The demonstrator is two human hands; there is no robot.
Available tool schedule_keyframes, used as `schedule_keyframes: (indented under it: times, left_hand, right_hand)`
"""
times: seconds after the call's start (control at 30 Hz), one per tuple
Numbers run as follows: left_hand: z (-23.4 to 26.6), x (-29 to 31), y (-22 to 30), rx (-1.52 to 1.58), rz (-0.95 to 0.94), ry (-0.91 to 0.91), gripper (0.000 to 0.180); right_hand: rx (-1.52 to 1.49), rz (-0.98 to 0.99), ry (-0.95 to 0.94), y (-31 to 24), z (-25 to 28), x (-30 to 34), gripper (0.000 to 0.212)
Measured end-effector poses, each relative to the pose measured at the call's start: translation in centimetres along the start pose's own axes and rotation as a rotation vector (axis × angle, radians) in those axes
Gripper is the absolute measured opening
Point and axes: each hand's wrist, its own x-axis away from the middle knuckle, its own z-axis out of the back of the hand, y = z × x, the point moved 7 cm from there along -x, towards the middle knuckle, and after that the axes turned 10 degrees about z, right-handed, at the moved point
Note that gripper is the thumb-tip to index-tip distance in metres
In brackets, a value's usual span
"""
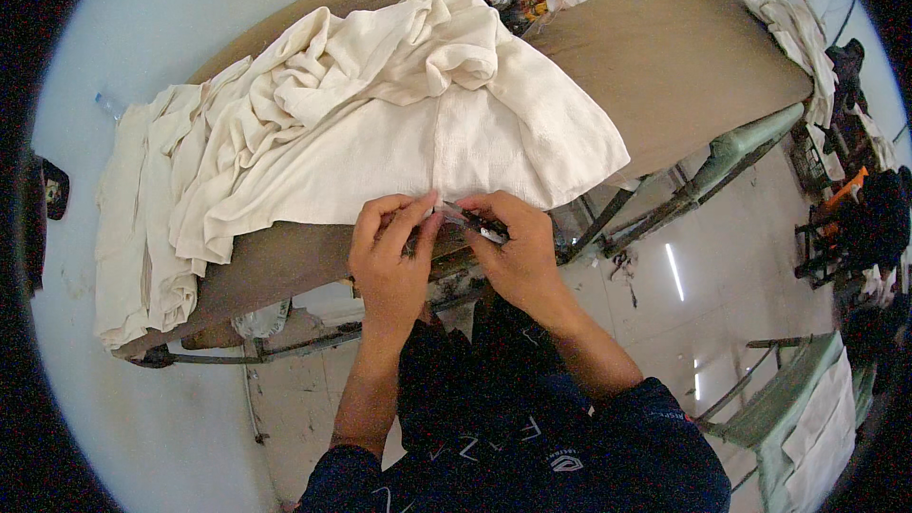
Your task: The person uses small scissors to trim loose threads from a white garment on an ironing board. The garment is repeatedly repositioned and turned over to access different areas for trimming.
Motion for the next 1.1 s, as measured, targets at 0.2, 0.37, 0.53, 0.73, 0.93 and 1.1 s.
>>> schedule_keyframes:
  times: [0.2, 0.37, 0.53, 0.73, 0.93, 1.1]
  left_hand:
    - [-0.4, -0.2, 0.0, -0.075, 0.031, -0.053, 0.02]
    - [0.4, -0.5, 0.1, -0.06, 0.157, -0.096, 0.012]
    - [0.1, -0.1, -0.1, 0.011, 0.112, -0.118, 0.018]
    - [-0.8, -0.3, 0.0, -0.097, 0.107, -0.123, 0.017]
    - [0.0, -0.6, -0.1, -0.044, 0.114, -0.155, 0.01]
    - [0.3, 0.0, -1.7, 0.303, 0.363, -0.309, 0.017]
  right_hand:
    - [-0.012, -0.021, -0.012, 1.0, 0.2, 0.2, 0.028]
    - [0.043, -0.019, -0.041, 0.1, 0.3, -0.4, 0.028]
    - [0.024, 0.043, -0.068, -0.6, 0.4, -0.8, 0.032]
    - [-0.015, -0.008, -0.051, 0.7, 0.5, -0.7, 0.032]
    - [0.102, 0.012, -0.111, 0.6, 0.6, -1.0, 0.033]
    - [0.199, 0.096, -0.142, -2.2, 1.2, -1.6, 0.037]
